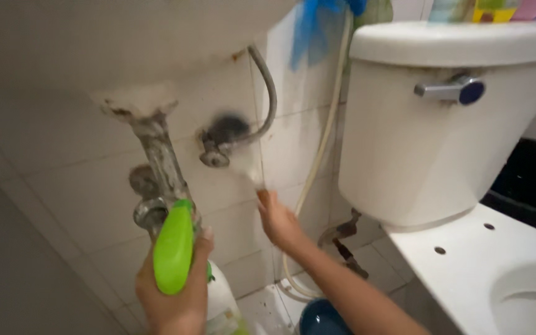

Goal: The person scrubs the exposed plumbing pipes and wall tiles under a bathroom sink using a spray bottle and a toothbrush. They then switch to a scrub brush to clean the same area and the floor drain.

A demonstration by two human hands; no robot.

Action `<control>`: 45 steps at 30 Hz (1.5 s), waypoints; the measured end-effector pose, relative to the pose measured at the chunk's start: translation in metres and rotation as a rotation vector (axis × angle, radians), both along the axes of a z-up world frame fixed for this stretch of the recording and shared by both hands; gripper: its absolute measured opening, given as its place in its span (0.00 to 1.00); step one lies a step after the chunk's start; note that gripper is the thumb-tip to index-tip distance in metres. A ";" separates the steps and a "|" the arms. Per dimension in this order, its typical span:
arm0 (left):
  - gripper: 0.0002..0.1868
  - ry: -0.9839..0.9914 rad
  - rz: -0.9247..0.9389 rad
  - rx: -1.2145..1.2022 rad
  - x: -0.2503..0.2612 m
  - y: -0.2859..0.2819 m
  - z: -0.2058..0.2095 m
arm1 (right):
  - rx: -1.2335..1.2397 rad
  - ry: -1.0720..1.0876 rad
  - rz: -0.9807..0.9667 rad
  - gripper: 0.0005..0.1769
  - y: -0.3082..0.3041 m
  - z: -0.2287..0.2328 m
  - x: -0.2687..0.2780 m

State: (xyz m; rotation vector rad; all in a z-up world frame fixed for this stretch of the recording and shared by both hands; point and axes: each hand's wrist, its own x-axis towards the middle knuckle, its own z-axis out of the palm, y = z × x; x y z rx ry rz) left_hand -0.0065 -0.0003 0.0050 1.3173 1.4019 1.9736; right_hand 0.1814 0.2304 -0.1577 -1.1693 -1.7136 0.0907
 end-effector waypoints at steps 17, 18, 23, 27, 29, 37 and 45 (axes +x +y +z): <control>0.26 0.110 -0.117 0.170 0.009 0.010 -0.006 | -0.514 0.700 -0.258 0.31 0.024 -0.031 0.002; 0.26 0.121 -0.107 0.122 0.006 0.014 -0.009 | -0.482 0.883 -0.180 0.26 0.038 -0.008 0.004; 0.21 0.085 -0.063 -0.193 0.004 0.014 -0.022 | -0.359 0.656 -0.183 0.22 0.065 0.126 0.011; 0.19 0.307 -0.066 -0.006 0.005 0.023 -0.048 | -0.217 0.548 -0.062 0.23 0.032 0.069 0.019; 0.19 0.361 -0.049 0.007 0.013 0.029 -0.065 | -0.505 0.633 -0.083 0.26 0.011 0.019 0.032; 0.22 0.222 0.069 0.036 0.081 0.088 -0.104 | -0.602 0.239 -0.218 0.23 -0.039 -0.001 0.053; 0.22 0.171 0.117 0.156 0.036 0.052 -0.118 | -0.420 0.408 0.004 0.23 -0.002 -0.063 0.000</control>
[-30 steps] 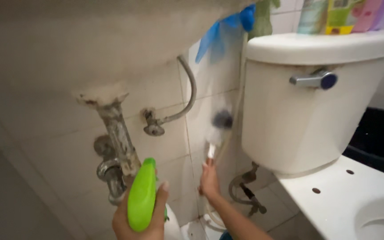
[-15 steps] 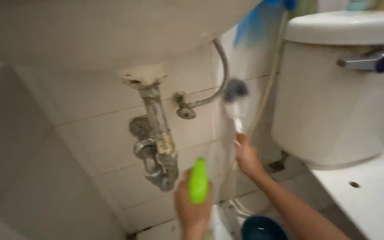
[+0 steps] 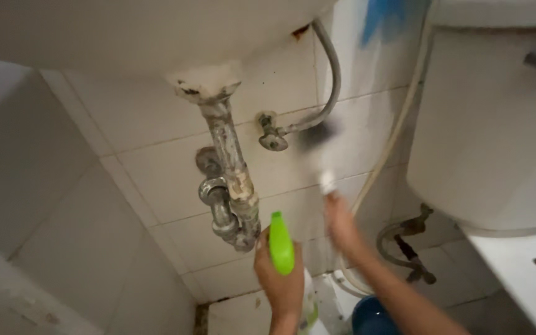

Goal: The person scrubs the exposed plumbing pipes and wall tiles under a bathroom sink using a spray bottle and a toothbrush. They then switch to a scrub brush to clean the same area and the floor drain.

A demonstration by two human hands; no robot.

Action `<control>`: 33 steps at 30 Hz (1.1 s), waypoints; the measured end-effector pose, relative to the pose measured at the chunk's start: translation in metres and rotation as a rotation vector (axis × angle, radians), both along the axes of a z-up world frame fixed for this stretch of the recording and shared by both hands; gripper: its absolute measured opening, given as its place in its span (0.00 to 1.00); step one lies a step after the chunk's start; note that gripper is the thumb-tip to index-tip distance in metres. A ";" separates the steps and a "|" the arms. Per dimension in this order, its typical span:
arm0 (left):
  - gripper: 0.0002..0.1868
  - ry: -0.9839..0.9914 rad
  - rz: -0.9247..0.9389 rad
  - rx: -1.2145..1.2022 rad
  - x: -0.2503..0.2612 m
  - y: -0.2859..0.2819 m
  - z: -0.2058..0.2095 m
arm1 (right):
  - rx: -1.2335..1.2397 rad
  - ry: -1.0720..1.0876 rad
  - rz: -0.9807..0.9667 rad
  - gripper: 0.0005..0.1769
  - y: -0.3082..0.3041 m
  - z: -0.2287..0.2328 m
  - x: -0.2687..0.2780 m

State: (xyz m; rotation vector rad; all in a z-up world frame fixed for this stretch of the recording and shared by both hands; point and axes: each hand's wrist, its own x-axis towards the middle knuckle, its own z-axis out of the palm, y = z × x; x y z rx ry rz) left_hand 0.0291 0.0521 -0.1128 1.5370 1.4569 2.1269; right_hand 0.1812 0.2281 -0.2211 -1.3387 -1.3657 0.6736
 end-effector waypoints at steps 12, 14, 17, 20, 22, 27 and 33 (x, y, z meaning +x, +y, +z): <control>0.17 -0.058 -0.132 -0.192 -0.030 -0.008 -0.027 | -0.026 -0.820 -0.135 0.22 -0.026 0.057 -0.005; 0.17 -0.004 -0.169 -0.203 -0.031 -0.007 -0.032 | 0.256 -0.830 -0.034 0.18 -0.040 0.033 -0.006; 0.19 -0.033 -0.190 -0.163 -0.032 -0.009 -0.035 | 0.148 -1.027 0.084 0.16 -0.042 0.008 0.009; 0.18 -0.044 -0.156 -0.256 -0.035 -0.004 -0.041 | 0.168 -1.174 -0.008 0.15 -0.034 0.019 0.018; 0.18 -0.039 -0.145 -0.292 -0.035 -0.004 -0.048 | 0.293 -1.139 -0.070 0.15 -0.026 0.044 0.012; 0.22 0.082 -0.121 -0.001 -0.019 0.003 -0.049 | 0.245 -0.993 0.060 0.19 -0.020 0.036 -0.045; 0.17 -0.294 -0.277 -0.376 -0.021 -0.002 -0.039 | 0.003 -0.206 0.005 0.21 -0.011 -0.117 0.025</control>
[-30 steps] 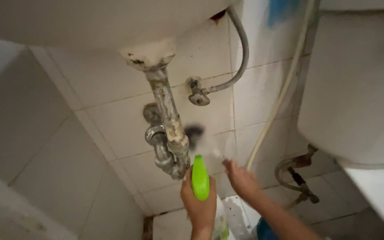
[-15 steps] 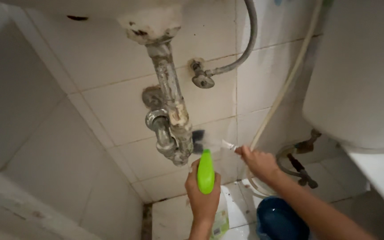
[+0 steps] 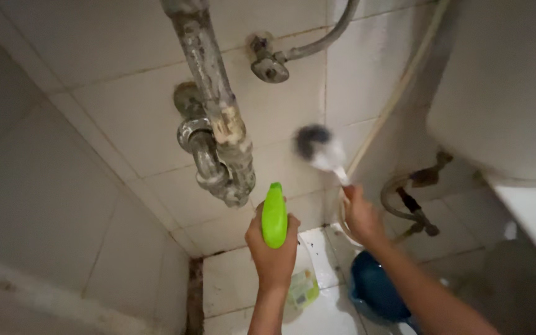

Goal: The person scrubs the exposed plumbing pipes and wall tiles under a bathroom sink using a spray bottle and a toothbrush. They then switch to a scrub brush to clean the same area and the floor drain.

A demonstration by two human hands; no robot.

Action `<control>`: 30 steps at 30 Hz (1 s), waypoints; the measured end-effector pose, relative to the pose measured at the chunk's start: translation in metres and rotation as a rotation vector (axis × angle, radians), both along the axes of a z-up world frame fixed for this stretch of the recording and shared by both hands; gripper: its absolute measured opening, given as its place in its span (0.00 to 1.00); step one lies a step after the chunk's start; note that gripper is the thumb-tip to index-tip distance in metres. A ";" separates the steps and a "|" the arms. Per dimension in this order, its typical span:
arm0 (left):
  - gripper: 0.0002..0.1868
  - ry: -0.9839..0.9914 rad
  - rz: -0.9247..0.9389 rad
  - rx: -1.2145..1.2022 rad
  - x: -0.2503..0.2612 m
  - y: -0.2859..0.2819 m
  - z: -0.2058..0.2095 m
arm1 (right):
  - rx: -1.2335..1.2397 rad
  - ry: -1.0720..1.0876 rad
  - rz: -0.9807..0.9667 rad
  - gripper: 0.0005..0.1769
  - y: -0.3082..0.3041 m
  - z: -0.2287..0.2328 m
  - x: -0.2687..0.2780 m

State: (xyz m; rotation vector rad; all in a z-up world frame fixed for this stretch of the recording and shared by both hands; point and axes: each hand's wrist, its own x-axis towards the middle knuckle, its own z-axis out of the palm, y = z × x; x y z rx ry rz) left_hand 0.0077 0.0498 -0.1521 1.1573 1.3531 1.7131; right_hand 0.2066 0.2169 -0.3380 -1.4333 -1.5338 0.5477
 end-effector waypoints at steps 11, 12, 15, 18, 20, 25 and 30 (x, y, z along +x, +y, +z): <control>0.19 0.410 0.036 0.247 -0.009 0.010 0.025 | -0.057 -0.206 0.146 0.23 -0.004 -0.033 -0.107; 0.18 0.367 0.026 0.222 -0.013 0.010 0.026 | -0.260 -0.075 0.039 0.26 -0.004 -0.016 -0.087; 0.16 0.333 -0.087 0.001 -0.012 0.011 0.023 | -0.428 0.373 -0.213 0.26 -0.001 0.000 -0.056; 0.18 0.372 -0.125 0.149 0.003 0.020 0.026 | -0.370 0.607 -0.089 0.29 0.004 -0.021 -0.070; 0.16 0.365 -0.174 0.177 0.012 0.023 0.029 | -0.090 0.640 0.097 0.30 -0.006 -0.027 -0.081; 0.21 0.220 -0.258 -0.051 0.024 0.013 0.053 | -0.345 -0.056 -0.042 0.20 -0.051 0.044 -0.053; 0.20 0.201 -0.363 -0.105 0.022 0.005 0.071 | -0.382 0.002 -0.051 0.21 -0.077 0.086 -0.049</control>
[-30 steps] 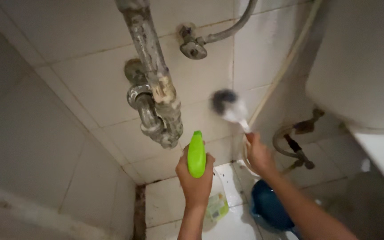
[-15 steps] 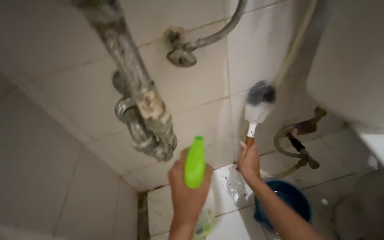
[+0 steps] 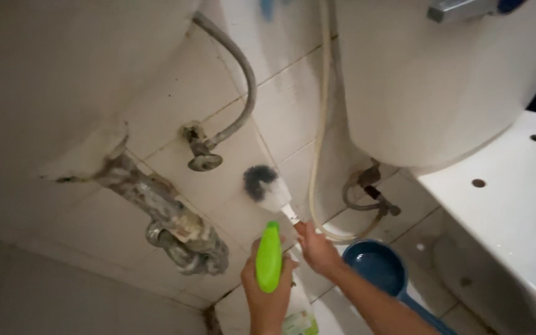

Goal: The person scrubs the exposed plumbing pipes and wall tiles under a bathroom sink using a spray bottle and a toothbrush. They then switch to a scrub brush to clean the same area and the floor drain.

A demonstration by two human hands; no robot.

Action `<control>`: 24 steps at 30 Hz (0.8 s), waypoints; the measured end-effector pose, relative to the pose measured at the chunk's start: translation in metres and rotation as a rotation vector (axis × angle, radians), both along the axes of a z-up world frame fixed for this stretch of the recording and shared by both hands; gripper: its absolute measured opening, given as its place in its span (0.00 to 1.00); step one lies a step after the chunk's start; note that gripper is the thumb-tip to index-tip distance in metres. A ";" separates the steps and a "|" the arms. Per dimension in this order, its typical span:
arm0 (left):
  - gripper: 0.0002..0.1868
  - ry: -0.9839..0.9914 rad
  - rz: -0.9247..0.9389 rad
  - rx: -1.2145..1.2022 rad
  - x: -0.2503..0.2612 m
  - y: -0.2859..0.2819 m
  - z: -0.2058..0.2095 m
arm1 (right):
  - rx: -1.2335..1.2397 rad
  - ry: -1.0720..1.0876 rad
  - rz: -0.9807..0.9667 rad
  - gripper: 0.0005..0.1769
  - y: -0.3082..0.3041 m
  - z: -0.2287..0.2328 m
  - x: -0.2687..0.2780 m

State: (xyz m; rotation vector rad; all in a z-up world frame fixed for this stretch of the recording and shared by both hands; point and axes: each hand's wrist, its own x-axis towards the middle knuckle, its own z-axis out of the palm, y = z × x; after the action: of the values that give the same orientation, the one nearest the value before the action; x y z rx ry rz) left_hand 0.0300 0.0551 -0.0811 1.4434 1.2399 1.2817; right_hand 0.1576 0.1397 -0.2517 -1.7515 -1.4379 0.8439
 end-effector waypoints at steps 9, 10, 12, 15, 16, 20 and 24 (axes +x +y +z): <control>0.18 -0.066 0.144 0.060 0.019 0.024 -0.043 | -0.073 0.264 -0.179 0.24 0.045 -0.034 0.025; 0.18 -0.061 0.145 0.115 0.020 0.024 -0.051 | -0.048 0.247 -0.202 0.24 0.052 -0.049 0.030; 0.18 -0.037 0.143 0.228 0.018 0.025 -0.063 | 0.000 0.040 -0.132 0.23 0.047 -0.086 0.025; 0.18 -0.013 0.232 0.193 0.022 0.022 -0.072 | 0.003 -0.068 -0.033 0.24 0.022 -0.116 0.031; 0.18 -0.069 0.236 0.160 0.019 0.021 -0.074 | -0.015 -0.069 -0.001 0.24 0.017 -0.114 0.029; 0.18 -0.234 0.247 -0.005 0.020 0.026 -0.088 | 0.316 -0.080 0.076 0.23 0.037 -0.057 0.034; 0.20 0.036 0.259 0.196 0.020 0.019 -0.093 | 0.319 0.004 0.036 0.20 0.039 -0.058 0.012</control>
State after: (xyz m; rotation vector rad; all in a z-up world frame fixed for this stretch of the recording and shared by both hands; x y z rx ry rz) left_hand 0.0503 0.0738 -0.1740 1.4820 1.3915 1.5943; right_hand 0.1694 0.1787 -0.3094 -1.4865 -1.5122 0.5964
